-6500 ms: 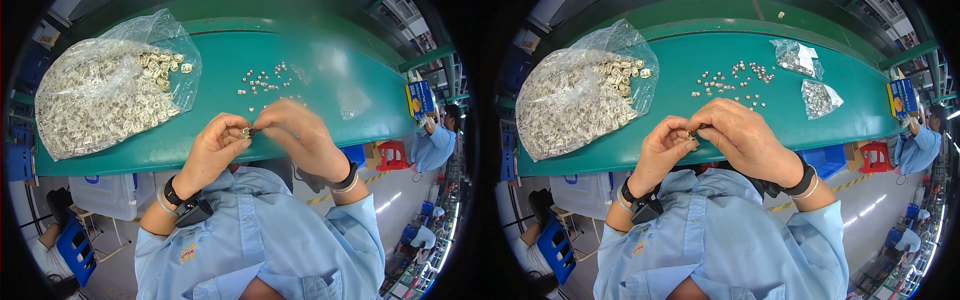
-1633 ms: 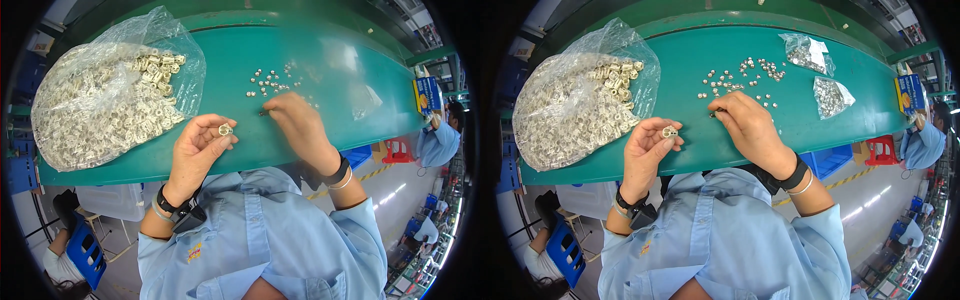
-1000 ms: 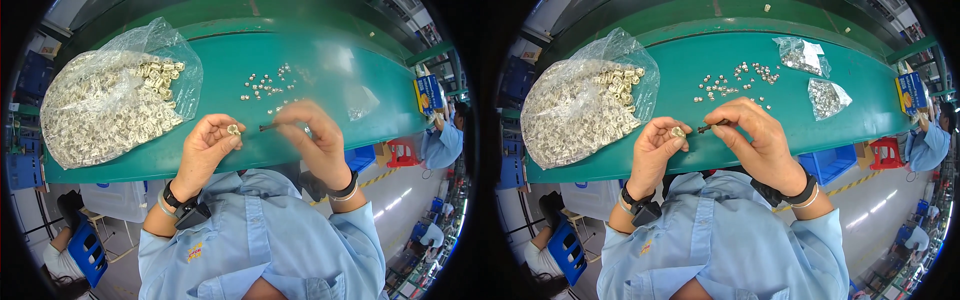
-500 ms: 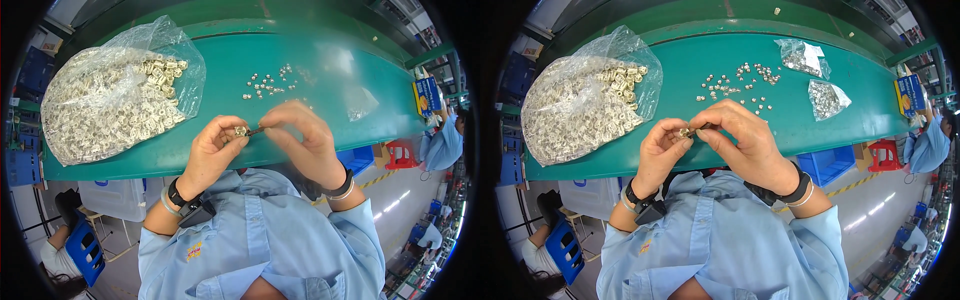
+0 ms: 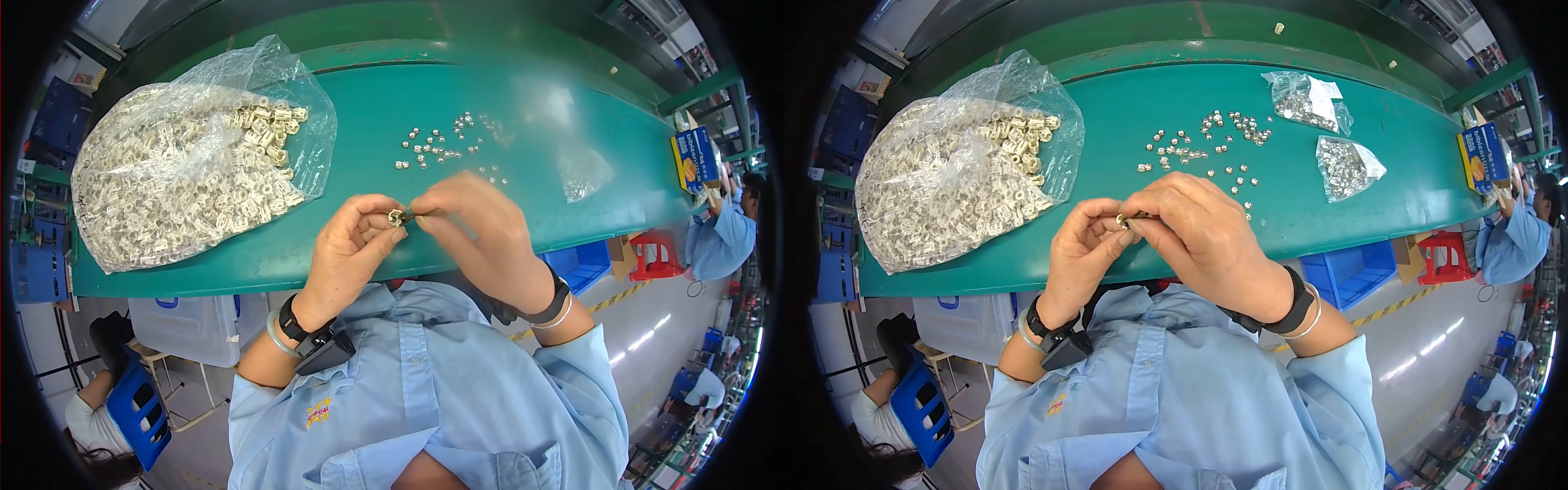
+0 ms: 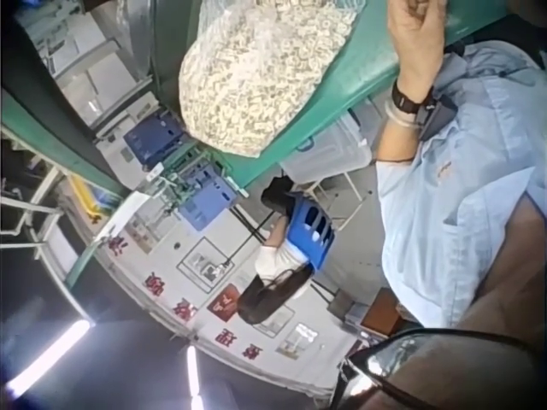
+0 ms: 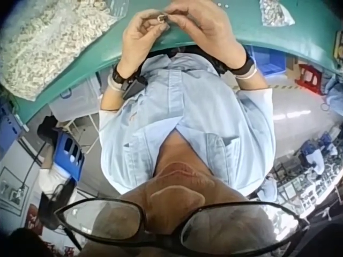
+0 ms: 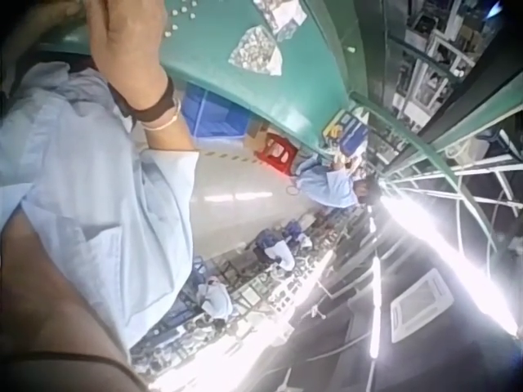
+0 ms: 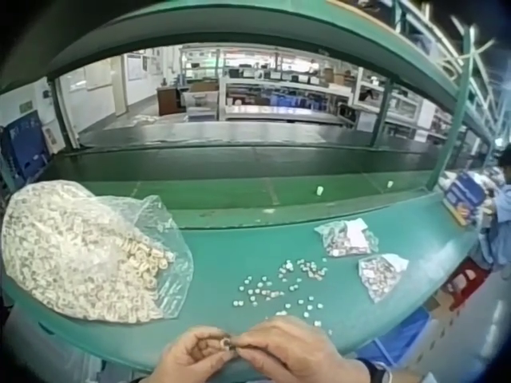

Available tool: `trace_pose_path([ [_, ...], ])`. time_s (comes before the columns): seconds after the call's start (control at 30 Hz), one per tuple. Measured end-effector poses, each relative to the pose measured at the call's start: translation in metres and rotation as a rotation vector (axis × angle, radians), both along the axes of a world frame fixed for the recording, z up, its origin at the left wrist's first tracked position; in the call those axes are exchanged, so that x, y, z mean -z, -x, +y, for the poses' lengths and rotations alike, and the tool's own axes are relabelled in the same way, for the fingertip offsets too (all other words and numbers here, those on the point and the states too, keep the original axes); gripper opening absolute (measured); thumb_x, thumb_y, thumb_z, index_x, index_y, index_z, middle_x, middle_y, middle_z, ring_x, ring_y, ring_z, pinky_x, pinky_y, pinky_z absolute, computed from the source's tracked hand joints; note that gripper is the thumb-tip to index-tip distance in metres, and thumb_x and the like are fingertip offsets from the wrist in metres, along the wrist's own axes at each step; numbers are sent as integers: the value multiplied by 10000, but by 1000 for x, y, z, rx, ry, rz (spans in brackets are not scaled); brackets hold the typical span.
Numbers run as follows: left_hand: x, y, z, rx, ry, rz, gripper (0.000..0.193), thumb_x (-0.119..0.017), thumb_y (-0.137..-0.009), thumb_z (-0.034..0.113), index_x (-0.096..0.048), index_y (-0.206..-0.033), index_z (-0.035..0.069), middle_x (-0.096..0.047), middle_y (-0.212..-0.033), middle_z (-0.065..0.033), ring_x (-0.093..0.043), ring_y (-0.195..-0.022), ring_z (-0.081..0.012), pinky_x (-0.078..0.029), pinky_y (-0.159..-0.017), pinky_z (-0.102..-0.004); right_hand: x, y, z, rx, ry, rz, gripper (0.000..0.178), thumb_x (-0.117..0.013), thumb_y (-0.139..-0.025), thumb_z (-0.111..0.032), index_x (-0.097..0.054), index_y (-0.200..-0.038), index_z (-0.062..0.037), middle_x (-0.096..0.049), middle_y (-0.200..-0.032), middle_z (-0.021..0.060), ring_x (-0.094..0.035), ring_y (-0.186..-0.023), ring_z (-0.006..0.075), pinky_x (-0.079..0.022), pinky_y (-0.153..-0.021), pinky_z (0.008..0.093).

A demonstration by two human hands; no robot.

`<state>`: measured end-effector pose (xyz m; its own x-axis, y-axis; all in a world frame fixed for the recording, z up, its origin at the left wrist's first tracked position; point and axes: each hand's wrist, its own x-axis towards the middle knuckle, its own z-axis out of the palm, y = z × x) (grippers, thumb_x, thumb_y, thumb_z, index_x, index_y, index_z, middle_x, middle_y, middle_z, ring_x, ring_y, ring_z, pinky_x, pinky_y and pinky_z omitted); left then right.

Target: The person assembles components by picking up a plastic housing and a metal contact, inserting the contact into the housing using a small metal tool, and placing the completed assembly onto the work surface.

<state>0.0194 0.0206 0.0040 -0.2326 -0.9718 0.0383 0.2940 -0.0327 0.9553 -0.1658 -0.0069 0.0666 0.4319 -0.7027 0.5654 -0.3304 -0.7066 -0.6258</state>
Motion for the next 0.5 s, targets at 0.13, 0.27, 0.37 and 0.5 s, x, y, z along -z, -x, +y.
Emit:
trace_pose_path([
  [0.13,0,2,0,-6,16,-10,294,-587,-882,-81,-511,-1159,-17,-581,-1087,-67,-603,-958,-101,-513,-831,-237,2,0,0,23,11,41,187,-668,-794,5,-613,-966,-40,-639,-860,81,-632,-807,250,-495,-702,355],
  [0.27,1,2,0,-15,38,-40,282,-591,-877,-84,-522,-1140,-13,-577,-1067,-63,-608,-954,-107,-517,-824,-246,2,-2,0,22,-1,59,176,-665,-800,-6,-615,-965,-43,-636,-860,80,-629,-813,248,-489,-713,354],
  [0.37,2,2,0,-21,50,-60,279,-594,-874,-84,-528,-1135,-10,-575,-1054,-59,-611,-955,-110,-520,-820,-252,3,-3,0,12,6,70,171,-665,-802,-9,-616,-961,-46,-626,-853,79,-622,-806,251,-483,-703,358],
  [0.5,3,1,1,-25,60,-76,274,-596,-872,-81,-535,-1129,-8,-570,-1044,-56,-614,-955,-114,-524,-816,-258,3,-4,-1,4,15,68,200,-695,-754,43,-636,-937,-11,-640,-858,112,-622,-767,266,-492,-644,335],
])
